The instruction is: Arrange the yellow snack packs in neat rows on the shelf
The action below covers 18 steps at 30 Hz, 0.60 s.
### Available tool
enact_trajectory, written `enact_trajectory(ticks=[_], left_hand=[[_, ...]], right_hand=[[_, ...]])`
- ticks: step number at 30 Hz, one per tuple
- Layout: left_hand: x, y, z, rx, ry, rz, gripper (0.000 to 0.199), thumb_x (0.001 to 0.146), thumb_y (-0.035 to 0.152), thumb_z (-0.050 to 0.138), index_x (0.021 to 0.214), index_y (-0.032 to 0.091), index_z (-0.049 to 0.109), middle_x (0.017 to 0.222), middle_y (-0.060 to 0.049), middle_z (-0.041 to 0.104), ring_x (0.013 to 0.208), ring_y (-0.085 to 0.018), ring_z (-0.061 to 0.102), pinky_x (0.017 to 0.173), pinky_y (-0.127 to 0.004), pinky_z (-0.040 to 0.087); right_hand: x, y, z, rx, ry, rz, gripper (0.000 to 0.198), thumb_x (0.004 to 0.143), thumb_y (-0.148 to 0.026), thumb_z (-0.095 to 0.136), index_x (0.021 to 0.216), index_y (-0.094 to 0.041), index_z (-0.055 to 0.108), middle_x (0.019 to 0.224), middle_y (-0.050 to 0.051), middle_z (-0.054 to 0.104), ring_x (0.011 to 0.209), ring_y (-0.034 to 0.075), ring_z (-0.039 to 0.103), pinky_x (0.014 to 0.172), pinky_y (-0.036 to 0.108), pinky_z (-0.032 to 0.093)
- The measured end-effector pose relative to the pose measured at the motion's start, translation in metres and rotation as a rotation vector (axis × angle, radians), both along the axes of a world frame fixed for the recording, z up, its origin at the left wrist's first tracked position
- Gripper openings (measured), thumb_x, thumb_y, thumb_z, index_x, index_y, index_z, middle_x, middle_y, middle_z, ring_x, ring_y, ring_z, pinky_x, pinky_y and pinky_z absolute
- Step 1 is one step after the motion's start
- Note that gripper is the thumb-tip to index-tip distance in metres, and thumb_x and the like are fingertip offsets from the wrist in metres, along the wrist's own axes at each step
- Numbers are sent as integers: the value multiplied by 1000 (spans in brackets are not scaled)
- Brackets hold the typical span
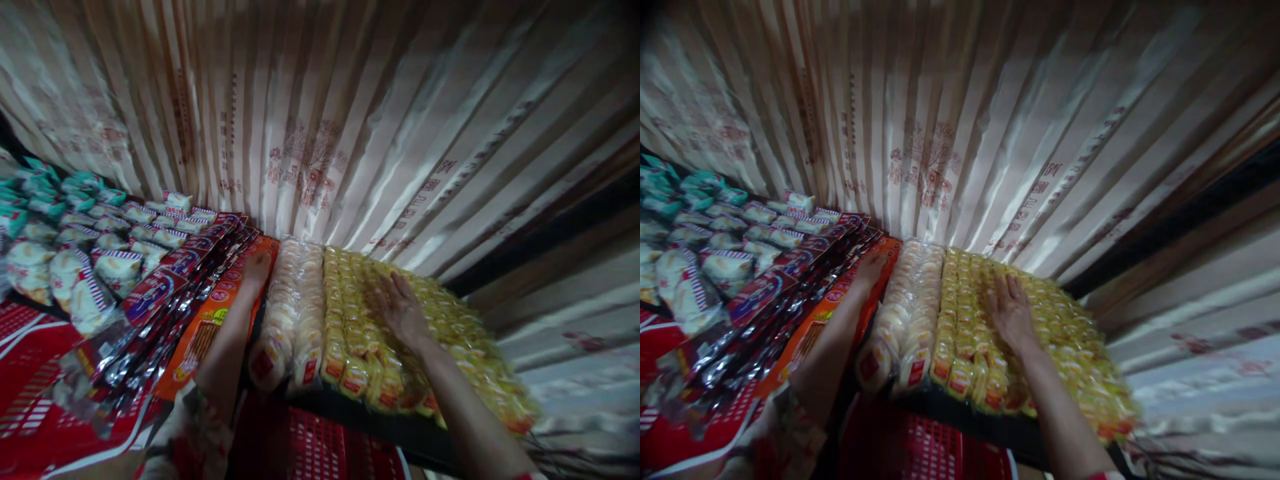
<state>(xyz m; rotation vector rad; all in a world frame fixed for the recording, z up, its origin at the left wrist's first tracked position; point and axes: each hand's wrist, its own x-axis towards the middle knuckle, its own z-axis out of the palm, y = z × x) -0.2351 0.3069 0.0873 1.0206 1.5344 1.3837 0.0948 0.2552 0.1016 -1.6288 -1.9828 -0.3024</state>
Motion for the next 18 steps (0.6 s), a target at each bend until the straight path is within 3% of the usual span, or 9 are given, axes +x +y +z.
enact_trajectory(ticks=[4,8,12,15,18], left_hand=[[7,-58,3,121,198,8,27,82,28,50,99,17,66,103,-9,68,98,-23,62,88,-35,46],[15,-118,-1,229,389,121,32,86,28,42,108,15,62,112,-11,63,109,-23,56,97,-40,43],[30,-176,-11,376,606,266,33,87,22,41,114,14,59,138,-14,44,134,-28,30,108,-48,30],[48,-210,-17,417,753,174,39,87,16,39,124,15,52,146,-11,32,139,-29,15,108,-52,28],[66,-226,-23,464,897,60,44,88,22,43,131,19,46,146,-10,35,139,-29,16,107,-52,29]], right_hand=[[-41,-26,28,20,98,88,46,91,-44,35,119,-15,57,135,14,47,129,25,40,105,46,38],[-87,-72,44,23,172,249,35,90,-39,42,115,-21,59,124,9,57,115,21,54,99,42,45],[-121,-117,30,-49,187,364,30,91,-34,44,111,-21,62,115,9,62,109,20,56,96,39,48],[-134,-126,16,-114,173,359,33,92,-32,38,113,-22,62,118,9,61,113,19,54,98,40,46],[-144,-108,15,-152,115,307,42,93,-35,31,124,-20,55,131,10,53,126,21,43,106,45,36]])
